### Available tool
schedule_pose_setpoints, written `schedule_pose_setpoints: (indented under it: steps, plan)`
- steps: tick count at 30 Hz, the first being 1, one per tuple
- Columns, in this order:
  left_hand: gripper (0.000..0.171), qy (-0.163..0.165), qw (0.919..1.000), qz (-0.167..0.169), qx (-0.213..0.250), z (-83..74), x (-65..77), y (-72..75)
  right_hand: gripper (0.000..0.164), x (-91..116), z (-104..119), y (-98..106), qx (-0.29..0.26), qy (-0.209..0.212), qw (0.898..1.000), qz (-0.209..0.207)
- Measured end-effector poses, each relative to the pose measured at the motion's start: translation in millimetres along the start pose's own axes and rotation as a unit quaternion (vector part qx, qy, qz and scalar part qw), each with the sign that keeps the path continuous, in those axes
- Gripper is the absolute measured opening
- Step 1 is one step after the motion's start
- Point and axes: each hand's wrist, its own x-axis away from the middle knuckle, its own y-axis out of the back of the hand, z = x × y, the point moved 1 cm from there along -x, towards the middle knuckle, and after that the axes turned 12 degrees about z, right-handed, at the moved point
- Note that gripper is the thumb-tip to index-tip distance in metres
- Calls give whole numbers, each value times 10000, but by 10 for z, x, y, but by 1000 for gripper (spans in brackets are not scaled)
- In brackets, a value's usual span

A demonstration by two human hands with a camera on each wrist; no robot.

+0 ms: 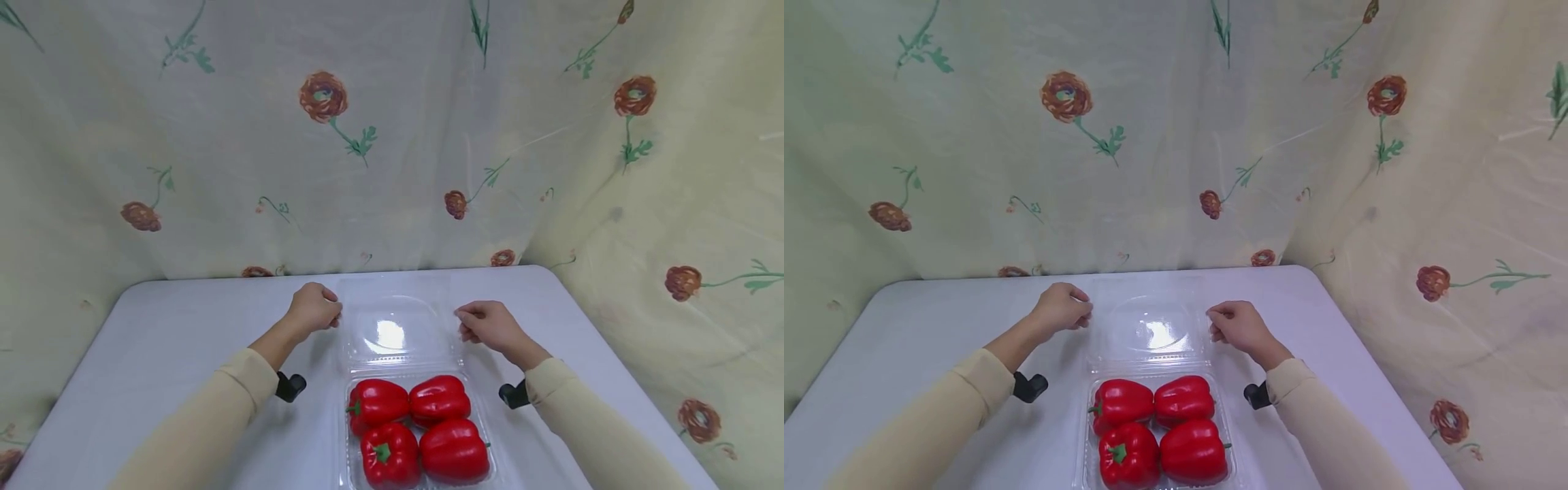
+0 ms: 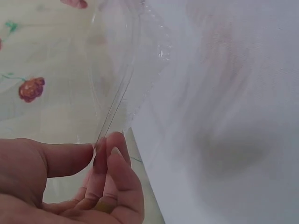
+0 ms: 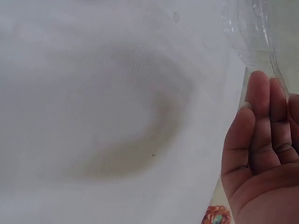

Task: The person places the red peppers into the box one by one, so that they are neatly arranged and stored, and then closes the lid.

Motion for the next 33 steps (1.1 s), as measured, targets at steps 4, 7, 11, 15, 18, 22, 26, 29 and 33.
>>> schedule_pose_setpoints:
  steps: [4,7,11,15,18,22,26,29,33]
  plan:
    - [18,-217,9993,125,275,-38,50,35,35,106,8,58,-113,190,9998,-27]
    - [18,-445,9979,281,374,-65,107,59,35,195,2,108,-181,346,9992,17]
    - [18,-789,9949,566,282,-101,209,108,33,321,1,160,-162,633,9978,63]
    - [18,-1351,9876,788,-135,-143,340,173,29,463,22,193,-33,1067,9942,127]
    - [17,-1843,9777,882,-477,-180,449,213,24,575,35,216,108,1385,9901,207]
    - [14,-2332,9635,996,-853,-215,576,232,20,707,38,248,310,1714,9842,308]
    - [11,-2645,9511,1030,-1218,-224,708,219,19,846,51,256,533,1872,9804,310]
    - [11,-2781,9442,975,-1470,-211,811,204,17,950,57,244,769,1928,9780,221]
    - [14,-3065,9312,857,-1776,-163,947,171,11,1078,56,210,1108,1979,9739,14]
